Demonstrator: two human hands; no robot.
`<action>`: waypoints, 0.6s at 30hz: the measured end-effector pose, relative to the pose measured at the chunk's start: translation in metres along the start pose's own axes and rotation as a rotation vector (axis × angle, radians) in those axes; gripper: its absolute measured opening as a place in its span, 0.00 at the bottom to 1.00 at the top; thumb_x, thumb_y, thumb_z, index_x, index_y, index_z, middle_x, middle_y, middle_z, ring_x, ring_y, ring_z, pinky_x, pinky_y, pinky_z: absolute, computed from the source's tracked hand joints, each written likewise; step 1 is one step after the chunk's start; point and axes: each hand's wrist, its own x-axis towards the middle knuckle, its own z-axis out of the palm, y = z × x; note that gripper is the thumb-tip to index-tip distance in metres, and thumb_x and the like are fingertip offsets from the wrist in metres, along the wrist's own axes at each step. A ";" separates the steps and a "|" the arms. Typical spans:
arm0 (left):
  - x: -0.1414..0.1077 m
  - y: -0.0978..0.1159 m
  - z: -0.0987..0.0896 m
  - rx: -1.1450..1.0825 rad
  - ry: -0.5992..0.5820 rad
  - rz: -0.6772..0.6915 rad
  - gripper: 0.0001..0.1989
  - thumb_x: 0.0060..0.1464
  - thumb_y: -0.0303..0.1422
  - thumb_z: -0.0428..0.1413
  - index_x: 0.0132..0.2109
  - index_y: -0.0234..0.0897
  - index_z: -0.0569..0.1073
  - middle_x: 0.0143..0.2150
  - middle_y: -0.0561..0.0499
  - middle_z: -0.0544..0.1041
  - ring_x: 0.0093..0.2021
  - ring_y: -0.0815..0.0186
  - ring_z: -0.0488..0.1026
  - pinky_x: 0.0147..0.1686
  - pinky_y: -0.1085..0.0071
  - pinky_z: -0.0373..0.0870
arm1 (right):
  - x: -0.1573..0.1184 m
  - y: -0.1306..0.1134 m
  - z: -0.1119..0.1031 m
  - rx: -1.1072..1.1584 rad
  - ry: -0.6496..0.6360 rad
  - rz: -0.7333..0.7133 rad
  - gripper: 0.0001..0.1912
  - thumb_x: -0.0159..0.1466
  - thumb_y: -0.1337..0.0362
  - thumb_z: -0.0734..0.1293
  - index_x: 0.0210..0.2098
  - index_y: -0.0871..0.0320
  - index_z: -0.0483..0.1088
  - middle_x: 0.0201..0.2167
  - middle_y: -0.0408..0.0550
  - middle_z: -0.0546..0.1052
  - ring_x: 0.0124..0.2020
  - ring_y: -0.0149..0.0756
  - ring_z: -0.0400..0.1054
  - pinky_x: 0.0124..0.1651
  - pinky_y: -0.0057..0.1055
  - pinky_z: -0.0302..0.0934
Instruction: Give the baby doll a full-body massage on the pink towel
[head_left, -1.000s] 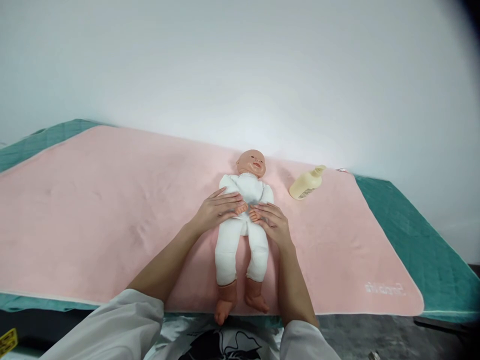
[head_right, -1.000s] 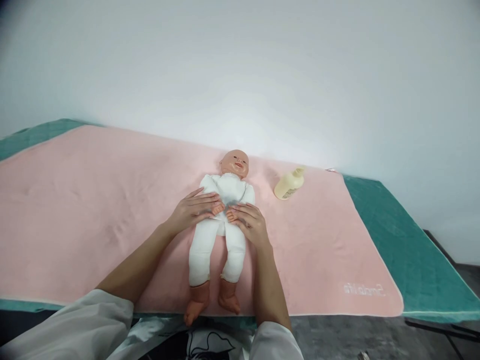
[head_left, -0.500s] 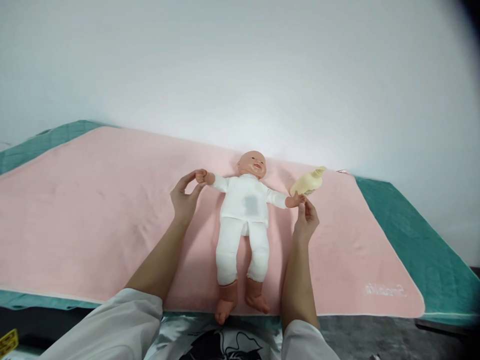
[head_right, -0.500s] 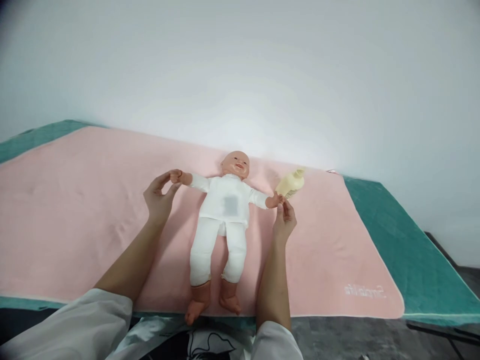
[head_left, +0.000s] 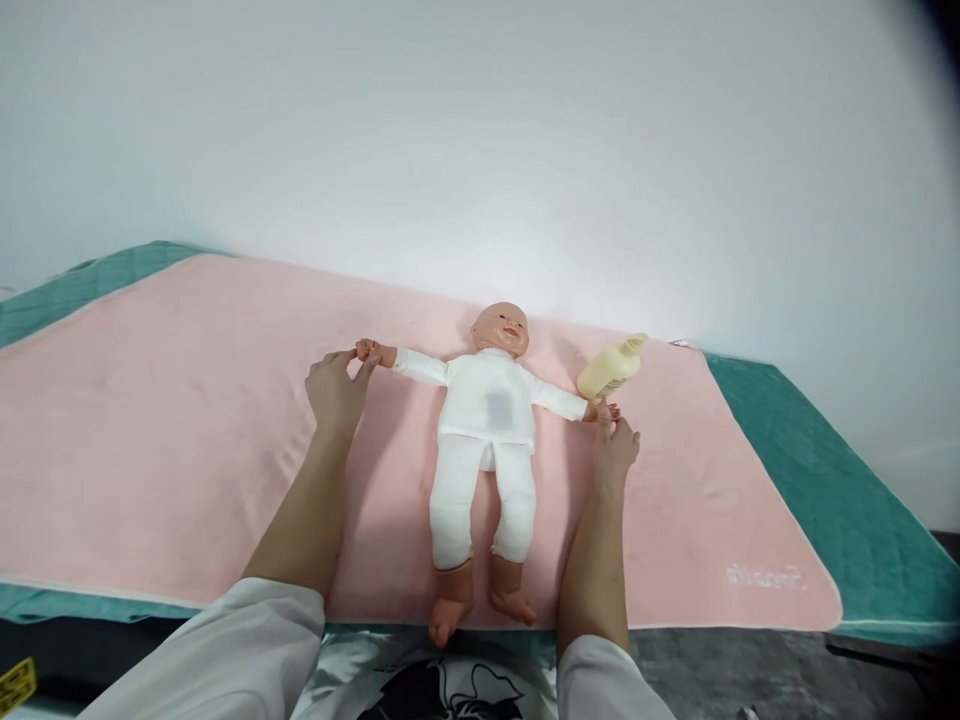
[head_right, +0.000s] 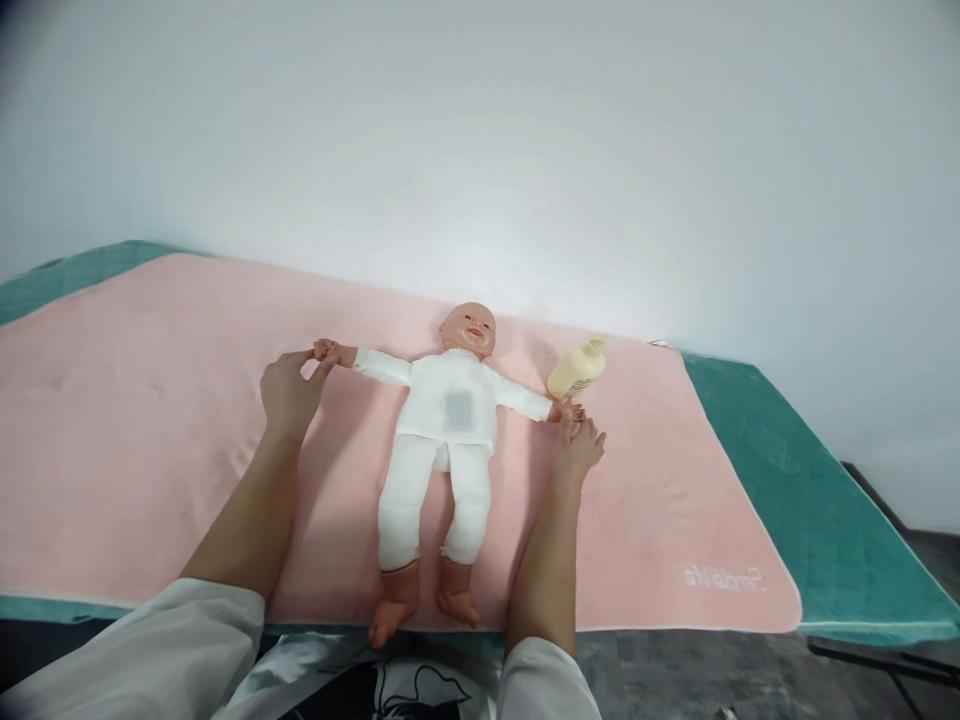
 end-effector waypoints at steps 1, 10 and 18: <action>0.001 -0.002 0.000 0.072 -0.015 0.009 0.09 0.54 0.40 0.59 0.35 0.38 0.75 0.42 0.40 0.75 0.51 0.47 0.70 0.55 0.55 0.63 | 0.001 0.002 0.001 -0.034 0.011 0.043 0.32 0.64 0.42 0.54 0.52 0.60 0.70 0.55 0.66 0.71 0.64 0.60 0.56 0.64 0.63 0.41; 0.006 -0.010 -0.007 0.287 -0.363 -0.246 0.14 0.55 0.42 0.55 0.25 0.40 0.73 0.22 0.45 0.71 0.28 0.53 0.71 0.34 0.63 0.65 | 0.002 0.007 0.009 -0.189 -0.083 0.192 0.43 0.62 0.39 0.57 0.63 0.68 0.60 0.68 0.71 0.54 0.71 0.65 0.38 0.67 0.64 0.29; 0.004 -0.001 -0.014 0.454 -0.567 -0.190 0.19 0.58 0.48 0.46 0.38 0.40 0.75 0.39 0.41 0.80 0.37 0.50 0.77 0.32 0.63 0.68 | -0.003 -0.002 0.008 -0.268 -0.102 0.245 0.45 0.64 0.42 0.54 0.67 0.72 0.51 0.70 0.68 0.51 0.72 0.59 0.38 0.70 0.55 0.29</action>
